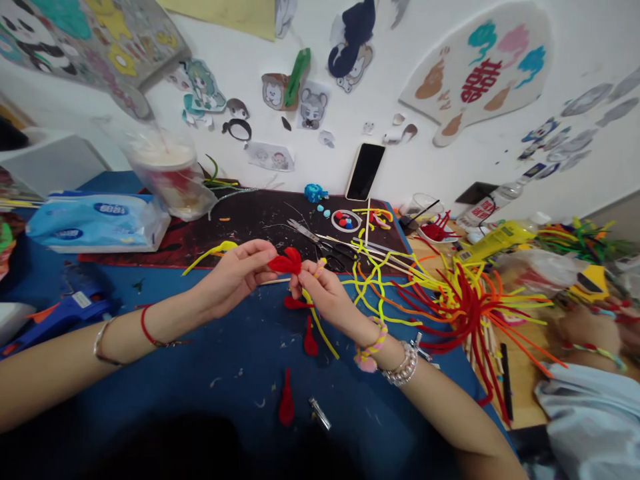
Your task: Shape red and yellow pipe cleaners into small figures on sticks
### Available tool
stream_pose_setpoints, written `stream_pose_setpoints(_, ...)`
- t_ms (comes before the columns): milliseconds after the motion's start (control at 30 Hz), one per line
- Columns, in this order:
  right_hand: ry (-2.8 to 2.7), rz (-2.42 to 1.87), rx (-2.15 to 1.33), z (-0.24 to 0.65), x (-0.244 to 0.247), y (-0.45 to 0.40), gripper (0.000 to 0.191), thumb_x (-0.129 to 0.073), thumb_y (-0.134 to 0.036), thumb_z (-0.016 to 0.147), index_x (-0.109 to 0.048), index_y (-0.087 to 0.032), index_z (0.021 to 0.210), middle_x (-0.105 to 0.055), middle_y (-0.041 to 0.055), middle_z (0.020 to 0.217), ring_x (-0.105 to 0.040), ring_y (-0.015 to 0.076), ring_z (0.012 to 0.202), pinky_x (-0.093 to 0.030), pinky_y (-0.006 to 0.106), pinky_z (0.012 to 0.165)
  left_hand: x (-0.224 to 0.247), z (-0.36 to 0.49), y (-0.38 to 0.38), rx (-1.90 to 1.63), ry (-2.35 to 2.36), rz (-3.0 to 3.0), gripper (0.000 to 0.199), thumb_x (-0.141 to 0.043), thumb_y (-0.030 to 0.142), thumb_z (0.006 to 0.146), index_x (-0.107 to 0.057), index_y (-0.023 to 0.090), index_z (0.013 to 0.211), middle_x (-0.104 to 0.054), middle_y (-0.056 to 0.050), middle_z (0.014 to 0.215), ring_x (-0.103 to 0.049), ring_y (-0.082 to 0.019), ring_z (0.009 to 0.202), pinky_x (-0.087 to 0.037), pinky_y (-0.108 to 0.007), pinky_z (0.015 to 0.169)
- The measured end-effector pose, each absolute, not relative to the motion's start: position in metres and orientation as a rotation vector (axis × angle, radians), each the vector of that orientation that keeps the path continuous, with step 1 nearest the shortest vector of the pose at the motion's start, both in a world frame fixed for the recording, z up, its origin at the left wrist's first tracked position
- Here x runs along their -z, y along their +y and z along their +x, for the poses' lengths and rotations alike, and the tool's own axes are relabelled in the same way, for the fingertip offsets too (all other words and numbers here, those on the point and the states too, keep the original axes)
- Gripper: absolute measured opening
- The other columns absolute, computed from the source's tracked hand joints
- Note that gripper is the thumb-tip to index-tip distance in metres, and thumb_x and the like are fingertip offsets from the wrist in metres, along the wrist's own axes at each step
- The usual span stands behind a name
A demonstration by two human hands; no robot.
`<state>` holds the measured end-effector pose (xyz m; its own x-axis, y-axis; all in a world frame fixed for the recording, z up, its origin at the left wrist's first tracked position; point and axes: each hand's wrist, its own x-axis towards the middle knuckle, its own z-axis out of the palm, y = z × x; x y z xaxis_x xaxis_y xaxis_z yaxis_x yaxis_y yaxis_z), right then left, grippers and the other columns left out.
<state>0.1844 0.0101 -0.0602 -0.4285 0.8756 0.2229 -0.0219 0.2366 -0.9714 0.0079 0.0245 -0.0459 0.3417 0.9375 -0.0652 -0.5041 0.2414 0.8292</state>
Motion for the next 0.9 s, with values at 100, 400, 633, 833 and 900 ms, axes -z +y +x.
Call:
stream_pose_setpoints(100, -1.596, -0.776, -1.343, 0.184, 0.060, 0.010, 0.024, -0.040, -0.034, 0.089, -0.054, -0.019, 0.076, -0.049, -0.0014, 0.064, -0.047, 0.0117, 0.062, -0.038, 0.026, 0.063, 0.047, 0.006, 0.026, -1.043, 0.653, 0.837, 0.010, -0.058, 0.020, 0.077, -0.061, 0.016, 0.086, -0.064, -0.001, 0.080, -0.060, -0.010, 0.069, -0.050, -0.022, 0.066)
stream_pose_setpoints(400, -1.564, -0.888, -1.450, 0.189, 0.055, 0.017, 0.025, -0.045, -0.037, 0.087, -0.058, -0.017, 0.080, -0.049, -0.0015, 0.062, -0.048, 0.0115, 0.063, -0.040, 0.026, 0.066, 0.056, 0.014, 0.017, -0.909, 0.686, 1.218, 0.025, -0.066, 0.026, 0.073, -0.065, 0.016, 0.095, -0.066, -0.005, 0.087, -0.058, -0.015, 0.085, -0.043, -0.027, 0.081)
stream_pose_setpoints(633, -1.716, -1.096, -1.444, 0.191, 0.055, 0.018, 0.026, -0.051, -0.035, 0.082, -0.057, -0.015, 0.065, -0.056, 0.0000, 0.063, -0.049, 0.0098, 0.058, -0.041, 0.023, 0.060, 0.051, 0.011, 0.018, -1.008, 0.764, 1.604, 0.015, -0.064, 0.030, 0.074, -0.069, 0.016, 0.075, -0.060, -0.004, 0.092, -0.055, -0.015, 0.086, -0.043, -0.026, 0.077)
stream_pose_setpoints(833, -2.185, -1.173, -1.139, 0.198, 0.044, 0.021, 0.017, -0.051, -0.030, 0.082, -0.060, -0.017, 0.090, -0.063, 0.0030, 0.081, -0.055, 0.0129, 0.069, -0.043, 0.026, 0.065, 0.059, 0.011, 0.024, -1.072, 0.895, 1.610, 0.020, -0.060, 0.034, 0.077, -0.065, 0.015, 0.081, -0.063, -0.003, 0.080, -0.056, -0.014, 0.074, -0.044, -0.026, 0.067)
stream_pose_setpoints(900, -2.366, -1.236, -0.898, 0.199, 0.045, 0.020, 0.022, -0.053, -0.027, 0.081, -0.060, -0.018, 0.099, -0.063, 0.0031, 0.084, -0.054, 0.0126, 0.067, -0.041, 0.026, 0.064, 0.060, 0.011, 0.027, -1.081, 0.936, 1.518, 0.022, -0.057, 0.035, 0.078, -0.061, 0.014, 0.080, -0.062, -0.003, 0.073, -0.056, -0.013, 0.067, -0.044, -0.025, 0.063)
